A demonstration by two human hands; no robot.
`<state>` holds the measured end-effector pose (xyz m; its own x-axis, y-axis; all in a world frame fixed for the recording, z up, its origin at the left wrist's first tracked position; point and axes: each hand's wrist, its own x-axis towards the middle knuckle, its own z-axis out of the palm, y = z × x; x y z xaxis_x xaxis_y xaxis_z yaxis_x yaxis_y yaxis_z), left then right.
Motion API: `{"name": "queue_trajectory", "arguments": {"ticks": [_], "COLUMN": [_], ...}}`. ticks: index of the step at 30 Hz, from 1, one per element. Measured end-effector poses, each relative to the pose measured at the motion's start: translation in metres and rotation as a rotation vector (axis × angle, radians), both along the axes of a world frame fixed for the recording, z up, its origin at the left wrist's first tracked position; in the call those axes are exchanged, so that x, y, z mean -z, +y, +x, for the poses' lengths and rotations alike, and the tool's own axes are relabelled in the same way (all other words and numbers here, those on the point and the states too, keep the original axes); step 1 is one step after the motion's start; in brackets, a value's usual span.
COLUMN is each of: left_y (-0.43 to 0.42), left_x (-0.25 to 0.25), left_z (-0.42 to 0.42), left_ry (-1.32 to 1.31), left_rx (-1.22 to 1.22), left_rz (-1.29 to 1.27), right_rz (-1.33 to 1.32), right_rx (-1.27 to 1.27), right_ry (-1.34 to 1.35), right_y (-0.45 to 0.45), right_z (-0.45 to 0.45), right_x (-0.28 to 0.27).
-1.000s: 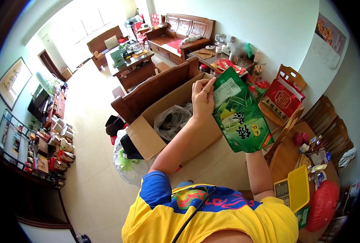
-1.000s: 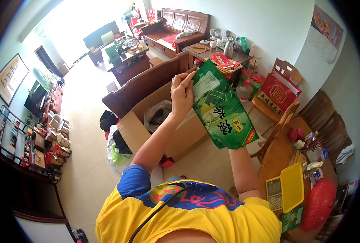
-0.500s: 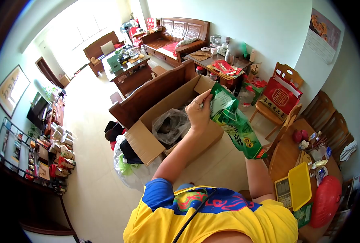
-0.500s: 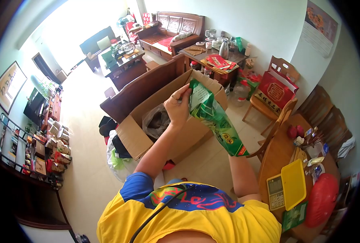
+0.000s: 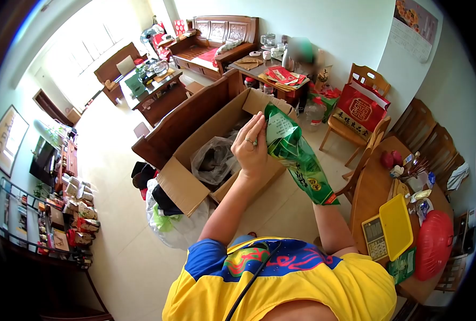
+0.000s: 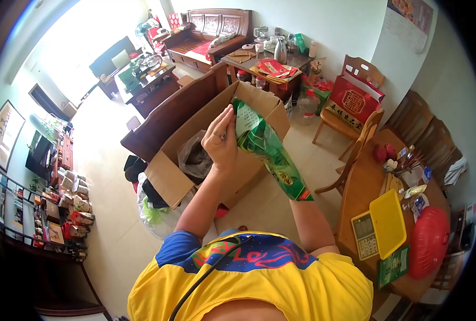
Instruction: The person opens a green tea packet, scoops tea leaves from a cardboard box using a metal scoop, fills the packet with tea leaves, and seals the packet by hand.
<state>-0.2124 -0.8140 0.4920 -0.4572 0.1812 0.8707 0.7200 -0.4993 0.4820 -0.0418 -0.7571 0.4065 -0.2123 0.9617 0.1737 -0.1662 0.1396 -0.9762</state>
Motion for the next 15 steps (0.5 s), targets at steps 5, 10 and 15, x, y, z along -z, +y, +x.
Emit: {"name": "queue_trajectory", "arguments": {"ticks": [5,10,15], "left_y": [0.0001,-0.0007,-0.0003], "left_x": [0.0037,0.0034,0.0029], "left_z": [-0.0003,0.0058,0.0070], "left_ry": [0.042,-0.051,-0.036], "left_rx": [-0.042,0.028,0.029], "left_rz": [-0.025,-0.028,-0.020], "right_rz": [-0.004,-0.009,-0.014], "right_rx": [-0.012,-0.019,-0.012], "right_ry": [0.000,0.003,0.006], "right_y": [-0.0008,-0.0009,-0.0023], "right_z": [-0.0034,-0.0060,-0.0021], "right_x": [0.0011,0.0018,0.0021]}}
